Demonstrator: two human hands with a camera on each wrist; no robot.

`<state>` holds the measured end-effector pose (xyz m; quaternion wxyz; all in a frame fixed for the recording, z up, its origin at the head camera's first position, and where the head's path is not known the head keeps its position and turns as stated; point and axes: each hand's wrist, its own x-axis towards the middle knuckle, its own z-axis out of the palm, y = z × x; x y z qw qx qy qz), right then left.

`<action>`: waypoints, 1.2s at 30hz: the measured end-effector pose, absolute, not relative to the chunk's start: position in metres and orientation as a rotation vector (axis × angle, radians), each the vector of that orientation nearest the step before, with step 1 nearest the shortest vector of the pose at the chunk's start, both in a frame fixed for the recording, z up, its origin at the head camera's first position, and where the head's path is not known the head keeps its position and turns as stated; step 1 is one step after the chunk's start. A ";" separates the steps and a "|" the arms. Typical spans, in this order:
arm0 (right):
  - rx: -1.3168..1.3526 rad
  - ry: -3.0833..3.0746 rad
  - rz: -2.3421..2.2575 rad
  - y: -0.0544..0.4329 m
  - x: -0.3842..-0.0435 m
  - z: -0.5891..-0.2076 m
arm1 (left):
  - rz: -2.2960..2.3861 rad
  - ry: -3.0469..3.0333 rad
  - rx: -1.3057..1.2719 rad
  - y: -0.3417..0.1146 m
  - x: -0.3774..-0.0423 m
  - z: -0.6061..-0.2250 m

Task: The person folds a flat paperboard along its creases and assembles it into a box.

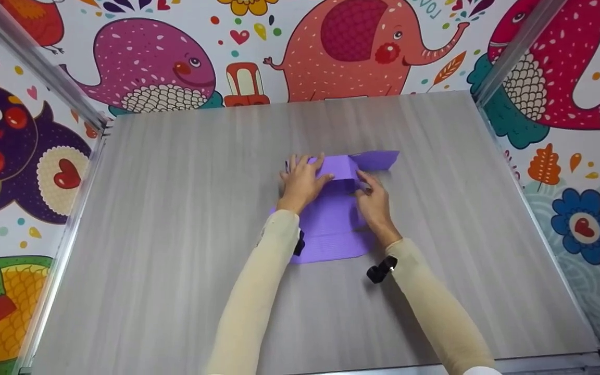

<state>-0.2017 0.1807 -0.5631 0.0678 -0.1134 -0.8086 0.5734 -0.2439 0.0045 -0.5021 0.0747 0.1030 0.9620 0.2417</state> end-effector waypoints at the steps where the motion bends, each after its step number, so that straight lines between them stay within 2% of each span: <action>1: -0.319 -2.453 1.728 0.178 -0.201 -0.564 | 0.721 2.889 0.312 0.005 -0.244 -0.502; 23: -0.341 -2.527 1.807 0.165 -0.197 -0.569 | 0.696 2.941 0.298 0.005 -0.244 -0.506; 32: -0.688 -2.437 1.758 0.187 -0.203 -0.568 | 0.749 2.919 0.297 0.005 -0.244 -0.501; 36: -0.812 -2.372 1.870 0.193 -0.208 -0.564 | 0.767 2.920 0.299 0.006 -0.244 -0.501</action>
